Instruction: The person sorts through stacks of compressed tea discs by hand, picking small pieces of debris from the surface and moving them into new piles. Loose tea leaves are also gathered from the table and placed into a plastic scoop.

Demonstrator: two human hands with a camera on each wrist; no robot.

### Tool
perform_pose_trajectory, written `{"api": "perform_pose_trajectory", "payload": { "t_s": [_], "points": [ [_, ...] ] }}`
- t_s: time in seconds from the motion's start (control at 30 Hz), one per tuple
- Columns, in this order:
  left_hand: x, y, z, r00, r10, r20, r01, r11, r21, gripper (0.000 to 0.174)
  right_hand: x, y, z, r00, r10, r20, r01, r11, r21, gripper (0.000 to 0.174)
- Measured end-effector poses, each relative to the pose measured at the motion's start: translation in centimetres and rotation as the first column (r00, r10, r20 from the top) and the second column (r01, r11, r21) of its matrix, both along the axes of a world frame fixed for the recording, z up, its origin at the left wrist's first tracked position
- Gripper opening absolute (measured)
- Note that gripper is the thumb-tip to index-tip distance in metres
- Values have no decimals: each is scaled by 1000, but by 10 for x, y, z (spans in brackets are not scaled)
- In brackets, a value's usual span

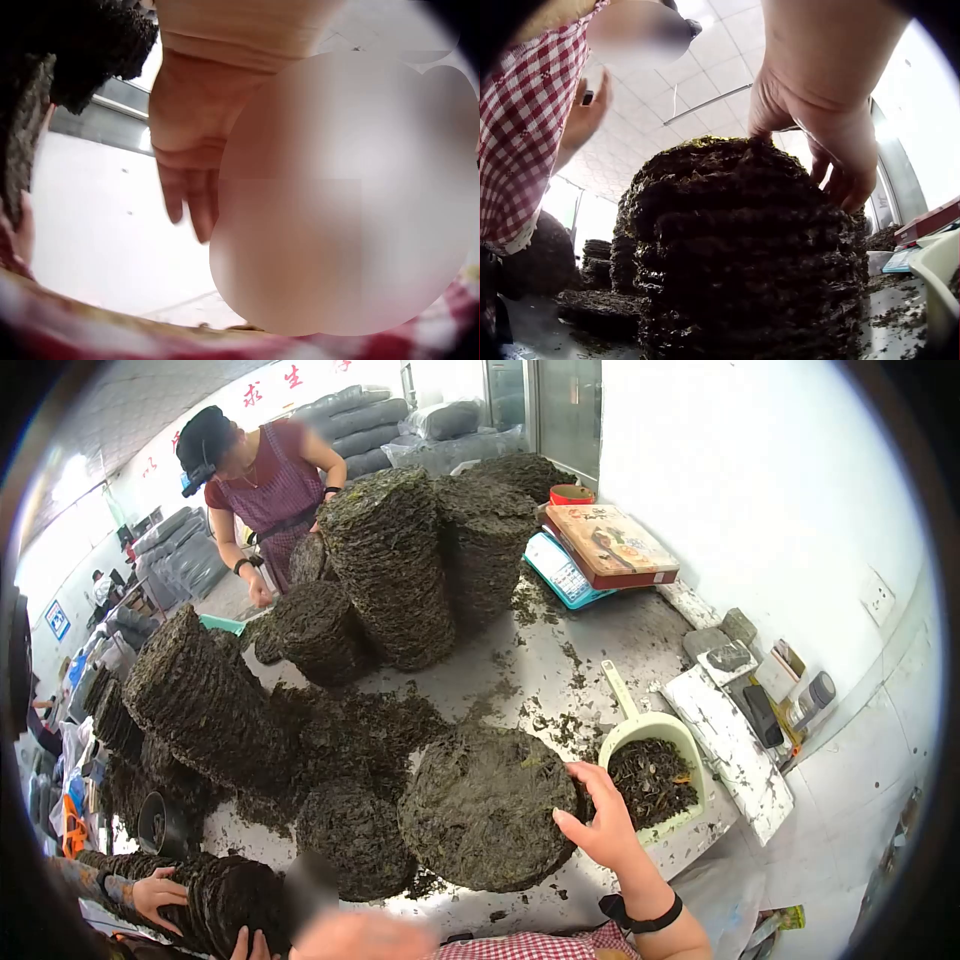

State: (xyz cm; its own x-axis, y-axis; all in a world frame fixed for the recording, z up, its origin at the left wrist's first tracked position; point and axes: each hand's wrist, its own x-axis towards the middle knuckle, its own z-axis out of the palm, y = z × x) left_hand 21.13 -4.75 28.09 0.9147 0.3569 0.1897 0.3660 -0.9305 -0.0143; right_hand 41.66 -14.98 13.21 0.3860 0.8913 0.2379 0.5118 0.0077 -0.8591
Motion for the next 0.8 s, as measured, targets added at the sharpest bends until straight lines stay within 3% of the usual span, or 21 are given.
{"api": "perform_pose_trajectory", "payload": {
  "t_s": [0.03, 0.1, 0.13, 0.2, 0.3, 0.53, 0.57, 0.63, 0.7, 0.77, 0.8],
  "points": [
    [-98, -8, -65, 846, -211, 489, 444, 786, -430, 70, 0, 1, 1, 1000, 6, -1, -6, 1000, -2, 58],
    [-72, -11, -77, 955, -105, 276, 232, 845, -483, 66, 3, -2, 1, 998, 8, 55, -9, 1000, 25, 55],
    [-66, -8, -88, 972, -126, 200, 195, 904, -381, 70, 5, -3, 0, 998, 6, 56, -6, 1000, 11, 55],
    [-52, 0, -107, 985, -169, 29, 171, 952, -255, 72, 6, -3, -4, 977, 44, -208, -31, 997, 66, 51],
    [-52, 11, -128, 962, -199, 187, 261, 873, -413, 66, 0, -3, -6, 885, 58, -462, 26, 984, 174, 39],
    [-55, 18, -142, 884, -180, 432, 344, 875, -340, 31, -1, 3, -13, 885, 51, -463, -4, 995, 102, 41],
    [-56, 20, -143, 781, -51, 622, 360, 851, -383, 25, -1, 2, -12, 882, 54, -468, -3, 994, 109, 41],
    [-55, 27, -145, 448, 219, 867, 350, 849, -395, 26, -2, 3, -10, 877, 4, -480, 32, 997, 68, 42],
    [-68, 29, -140, 313, 580, 752, 157, 749, -643, 30, -3, 4, -13, 852, 25, -524, 34, 994, 102, 45],
    [-72, 52, -148, -65, 779, 624, 355, 602, -715, 29, -4, 5, -11, 883, 27, -469, 26, 994, 106, 49],
    [-82, 61, -146, -121, 797, 591, 519, 559, -647, 31, -6, 5, -9, 916, -10, -401, 51, 994, 92, 53]
  ]
}}
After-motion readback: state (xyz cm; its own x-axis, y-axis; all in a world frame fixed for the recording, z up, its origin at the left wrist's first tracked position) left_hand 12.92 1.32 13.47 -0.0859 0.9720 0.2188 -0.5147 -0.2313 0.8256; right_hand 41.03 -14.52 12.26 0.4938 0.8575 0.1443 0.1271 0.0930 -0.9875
